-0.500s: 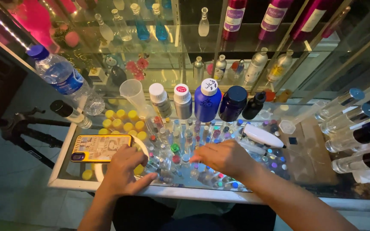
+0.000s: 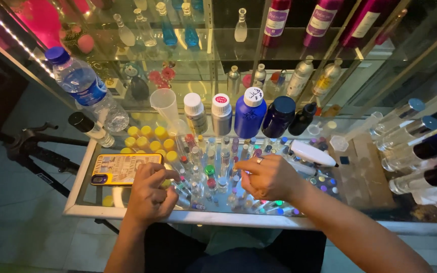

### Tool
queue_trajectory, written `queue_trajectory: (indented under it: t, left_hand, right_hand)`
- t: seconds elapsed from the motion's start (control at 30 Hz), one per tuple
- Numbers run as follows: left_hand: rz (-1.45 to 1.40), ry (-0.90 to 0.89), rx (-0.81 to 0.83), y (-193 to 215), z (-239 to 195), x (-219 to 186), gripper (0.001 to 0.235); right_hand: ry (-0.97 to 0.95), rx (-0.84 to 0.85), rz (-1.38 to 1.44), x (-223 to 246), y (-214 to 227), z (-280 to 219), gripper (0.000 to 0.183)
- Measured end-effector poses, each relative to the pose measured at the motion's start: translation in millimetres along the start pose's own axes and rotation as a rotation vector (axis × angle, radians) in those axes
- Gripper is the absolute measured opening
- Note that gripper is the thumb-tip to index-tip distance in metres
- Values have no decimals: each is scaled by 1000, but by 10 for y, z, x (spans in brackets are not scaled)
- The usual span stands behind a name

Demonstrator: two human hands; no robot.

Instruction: Filling and organizing small perfume bottles on a glass display counter using a handheld tool.

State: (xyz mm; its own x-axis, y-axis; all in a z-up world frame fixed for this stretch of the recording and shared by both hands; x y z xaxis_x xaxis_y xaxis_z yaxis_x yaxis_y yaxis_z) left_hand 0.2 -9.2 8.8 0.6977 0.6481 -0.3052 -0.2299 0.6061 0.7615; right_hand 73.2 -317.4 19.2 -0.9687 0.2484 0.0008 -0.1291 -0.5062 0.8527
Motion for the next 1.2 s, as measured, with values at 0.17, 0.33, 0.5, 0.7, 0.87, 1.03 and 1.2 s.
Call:
queue_trajectory:
  t: [0.17,0.33,0.5,0.7,0.87,1.03,1.2]
  left_hand:
    - [-18,150,39,-24,-98,56,14]
    - [1,55,-5,38,-13,-24,16]
    - [40,19,82,68,69,-66,21]
    - [283,77,139,2,85,-110,62]
    - [437,122,166,-206,98,-211,98]
    - [387,134,179,-344,243,-345,104]
    - [402,211,255,-296,293,-337,110]
  right_hand:
    - [-9,-70,-51,11,170,-41,34]
    - [-97,-111,-18,367,417,-100,37]
    - [-407,-212,101,584,418,-585,12]
    - [-735,-239,-215,754,387,-1073,40]
    - [-976,-239,-303,825,324,-1274,56]
    - [-951,-222,-344,702,390,-1273,80]
    - [-997,-135,-348,613,416,-1261,89]
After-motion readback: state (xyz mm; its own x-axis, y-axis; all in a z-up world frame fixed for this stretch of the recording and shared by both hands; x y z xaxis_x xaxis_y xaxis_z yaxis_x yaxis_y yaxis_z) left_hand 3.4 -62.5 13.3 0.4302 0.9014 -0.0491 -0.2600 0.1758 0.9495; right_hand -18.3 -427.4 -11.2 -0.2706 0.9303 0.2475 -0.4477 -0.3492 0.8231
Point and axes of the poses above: each hand's wrist, its own z-axis towards the middle knuckle, its own y-axis out of the back of the hand, x = y × z, the point moved 1 cm from there along z, towards the middle knuckle, and after that the axes turned 11 degrees about x, right-handed, at the moved point
